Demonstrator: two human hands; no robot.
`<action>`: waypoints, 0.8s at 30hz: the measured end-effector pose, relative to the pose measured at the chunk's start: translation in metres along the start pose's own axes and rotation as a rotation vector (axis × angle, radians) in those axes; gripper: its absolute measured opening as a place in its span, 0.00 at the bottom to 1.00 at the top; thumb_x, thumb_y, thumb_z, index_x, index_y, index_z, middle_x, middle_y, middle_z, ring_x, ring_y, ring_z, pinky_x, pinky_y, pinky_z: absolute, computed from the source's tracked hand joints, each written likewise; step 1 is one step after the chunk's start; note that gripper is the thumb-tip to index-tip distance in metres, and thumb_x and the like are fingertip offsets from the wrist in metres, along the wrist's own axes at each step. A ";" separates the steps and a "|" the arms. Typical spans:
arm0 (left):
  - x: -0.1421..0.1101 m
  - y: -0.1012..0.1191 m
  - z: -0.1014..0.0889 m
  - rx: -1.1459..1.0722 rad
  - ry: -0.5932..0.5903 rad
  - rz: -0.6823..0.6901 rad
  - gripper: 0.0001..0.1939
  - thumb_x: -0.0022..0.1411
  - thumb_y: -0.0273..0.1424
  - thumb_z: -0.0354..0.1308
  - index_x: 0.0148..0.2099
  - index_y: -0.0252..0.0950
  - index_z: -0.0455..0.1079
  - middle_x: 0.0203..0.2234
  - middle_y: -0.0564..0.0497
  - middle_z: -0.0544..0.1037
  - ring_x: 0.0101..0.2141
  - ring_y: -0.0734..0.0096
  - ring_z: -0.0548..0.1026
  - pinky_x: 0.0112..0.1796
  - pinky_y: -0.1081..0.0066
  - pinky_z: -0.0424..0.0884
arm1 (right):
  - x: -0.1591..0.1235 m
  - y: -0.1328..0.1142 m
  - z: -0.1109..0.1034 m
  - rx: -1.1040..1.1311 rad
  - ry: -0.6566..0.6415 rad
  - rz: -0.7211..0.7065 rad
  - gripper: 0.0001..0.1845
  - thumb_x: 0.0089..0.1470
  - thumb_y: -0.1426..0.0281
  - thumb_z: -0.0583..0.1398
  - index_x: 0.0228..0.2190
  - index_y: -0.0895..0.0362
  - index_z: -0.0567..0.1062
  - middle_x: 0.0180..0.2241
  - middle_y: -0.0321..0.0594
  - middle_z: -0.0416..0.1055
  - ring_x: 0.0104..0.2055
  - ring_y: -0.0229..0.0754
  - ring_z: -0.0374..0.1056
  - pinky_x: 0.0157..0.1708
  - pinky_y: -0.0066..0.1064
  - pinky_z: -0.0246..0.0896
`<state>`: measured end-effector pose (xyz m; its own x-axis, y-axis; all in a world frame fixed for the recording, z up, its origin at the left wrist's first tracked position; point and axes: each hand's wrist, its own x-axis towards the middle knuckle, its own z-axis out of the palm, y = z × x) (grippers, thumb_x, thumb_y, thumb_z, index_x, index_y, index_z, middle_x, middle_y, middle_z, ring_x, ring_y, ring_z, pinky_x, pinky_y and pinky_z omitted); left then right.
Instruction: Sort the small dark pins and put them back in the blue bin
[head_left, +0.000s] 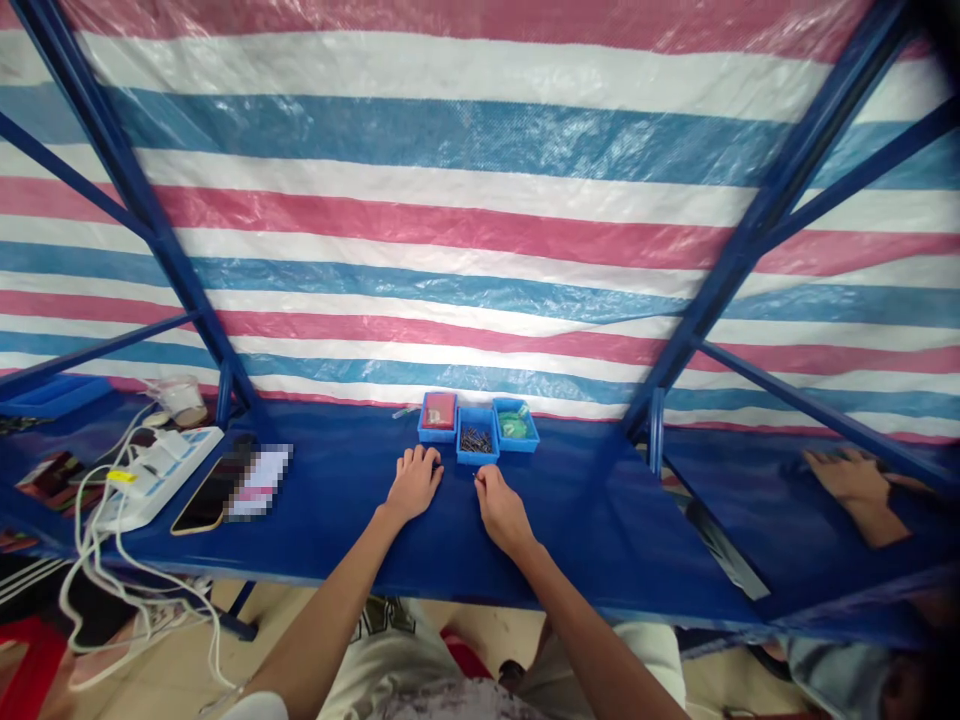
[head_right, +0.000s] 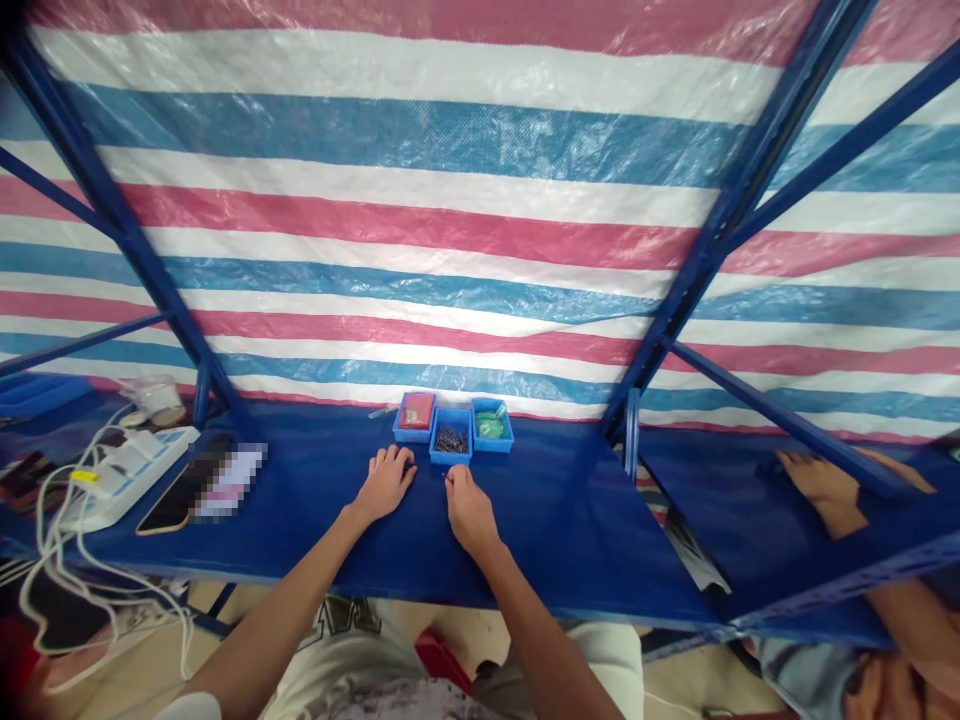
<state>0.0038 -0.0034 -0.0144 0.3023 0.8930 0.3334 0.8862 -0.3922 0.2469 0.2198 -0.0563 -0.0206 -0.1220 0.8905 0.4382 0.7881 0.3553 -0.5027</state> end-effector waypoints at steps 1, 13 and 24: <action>0.000 0.000 0.000 -0.006 0.003 0.005 0.09 0.77 0.36 0.46 0.49 0.42 0.66 0.45 0.47 0.71 0.45 0.56 0.67 0.46 0.60 0.62 | 0.000 0.000 0.000 -0.008 0.006 -0.008 0.11 0.73 0.65 0.45 0.43 0.51 0.66 0.38 0.38 0.72 0.34 0.44 0.73 0.33 0.31 0.62; 0.004 -0.003 -0.001 -0.061 -0.005 0.071 0.05 0.76 0.33 0.48 0.46 0.41 0.65 0.42 0.49 0.74 0.43 0.60 0.71 0.47 0.61 0.61 | 0.018 0.004 0.000 -0.233 0.140 -0.117 0.17 0.76 0.63 0.46 0.43 0.52 0.72 0.42 0.42 0.74 0.34 0.41 0.77 0.26 0.26 0.61; 0.021 -0.016 0.000 -0.101 0.024 0.137 0.07 0.75 0.34 0.50 0.41 0.40 0.65 0.40 0.48 0.73 0.43 0.60 0.69 0.46 0.63 0.65 | 0.030 0.013 0.000 -0.248 0.176 -0.304 0.18 0.74 0.71 0.47 0.54 0.53 0.74 0.51 0.46 0.77 0.46 0.42 0.79 0.40 0.25 0.71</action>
<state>-0.0042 0.0220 -0.0112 0.4082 0.8249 0.3910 0.7972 -0.5308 0.2875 0.2268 -0.0245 -0.0140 -0.2836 0.6859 0.6701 0.8558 0.4963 -0.1458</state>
